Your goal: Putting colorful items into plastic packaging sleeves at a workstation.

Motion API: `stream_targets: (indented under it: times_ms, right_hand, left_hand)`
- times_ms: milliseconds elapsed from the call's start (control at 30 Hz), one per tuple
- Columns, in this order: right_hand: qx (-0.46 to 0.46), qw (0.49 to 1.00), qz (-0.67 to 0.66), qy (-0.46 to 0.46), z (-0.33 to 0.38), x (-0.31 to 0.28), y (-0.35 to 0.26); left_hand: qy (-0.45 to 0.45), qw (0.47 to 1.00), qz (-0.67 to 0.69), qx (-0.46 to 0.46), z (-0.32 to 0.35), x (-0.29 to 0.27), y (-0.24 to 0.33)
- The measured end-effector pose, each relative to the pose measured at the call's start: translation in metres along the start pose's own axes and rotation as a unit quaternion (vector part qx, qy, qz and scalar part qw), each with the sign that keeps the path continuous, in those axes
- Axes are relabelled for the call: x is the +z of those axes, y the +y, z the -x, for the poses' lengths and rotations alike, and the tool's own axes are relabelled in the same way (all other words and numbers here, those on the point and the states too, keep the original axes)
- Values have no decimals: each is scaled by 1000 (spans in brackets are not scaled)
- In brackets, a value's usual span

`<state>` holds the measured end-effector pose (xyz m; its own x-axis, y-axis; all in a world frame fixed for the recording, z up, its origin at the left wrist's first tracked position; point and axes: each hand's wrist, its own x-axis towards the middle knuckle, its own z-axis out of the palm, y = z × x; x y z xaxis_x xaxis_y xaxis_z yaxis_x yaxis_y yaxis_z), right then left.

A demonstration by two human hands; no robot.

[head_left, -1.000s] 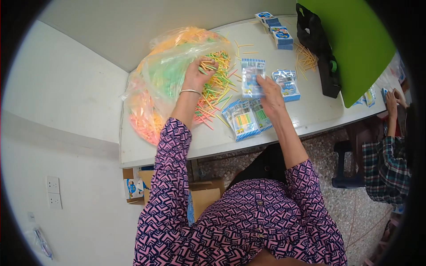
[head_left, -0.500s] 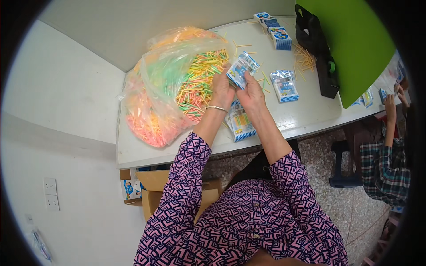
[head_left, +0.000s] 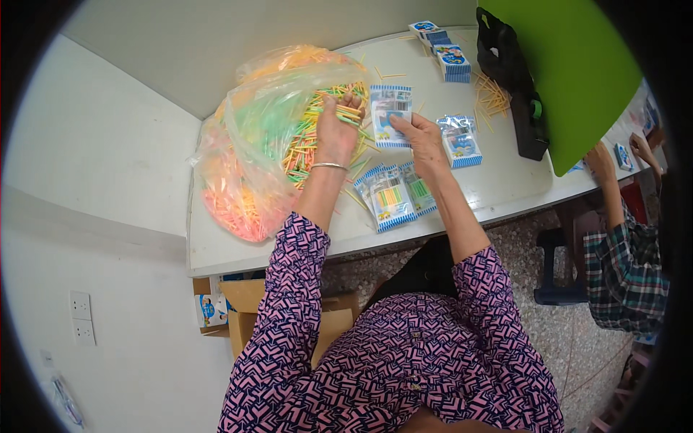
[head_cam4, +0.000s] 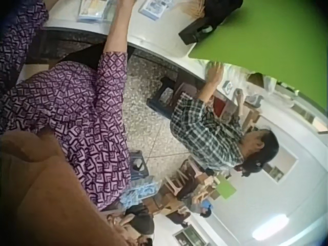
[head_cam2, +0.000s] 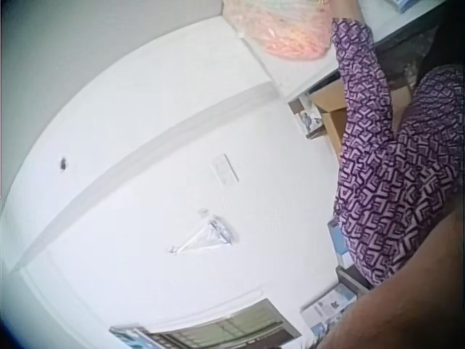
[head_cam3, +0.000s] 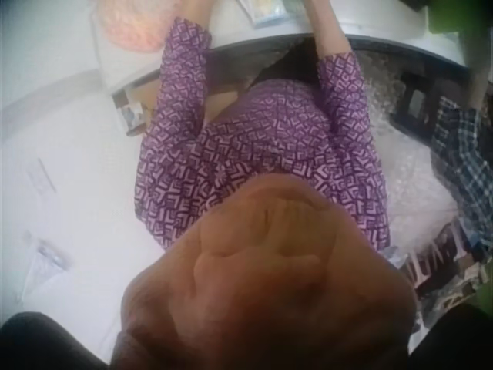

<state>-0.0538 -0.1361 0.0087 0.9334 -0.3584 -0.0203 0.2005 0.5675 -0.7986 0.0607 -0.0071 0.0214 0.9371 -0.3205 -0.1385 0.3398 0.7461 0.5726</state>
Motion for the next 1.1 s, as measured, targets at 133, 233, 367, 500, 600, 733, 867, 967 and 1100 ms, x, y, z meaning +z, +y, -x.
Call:
stream_targets:
  times_ms: [133,233,367,500,600,733,867,967,1100]
  right_hand:
    - [42,982,151,-102,12,-17,-19]
    - [53,953,258,-152,10,-37,-27]
    - [40,942,285,-172,17,-39,-32]
    - [-41,954,265,-132,19,-39,-31]
    - [-52,951,277,-130,23,-30,-37]
    - [-43,953,282,-99,22,-25,-37]
    - [-36,933,344,-98,18,-35,-36]
    - [-38,902,403,-151,20,-37,-44]
    - [-77,909,378,-158,19,-47,-42]
  left_hand:
    - [-56,998,-34,20,14,18,19]
    - [-107,994,-35,10,25,31,21]
    - [-142,988,-60,6,36,39,15]
    - [-143,987,-70,-14,38,33,5]
    - [-182,981,-57,-23,39,27,-6]
    - [-170,982,-76,-3,49,33,-18]
    - [-157,982,-102,-11,52,29,-16]
    - [-142,984,-102,-17,53,25,-11]
    - [-158,981,-110,-32,56,29,-6]
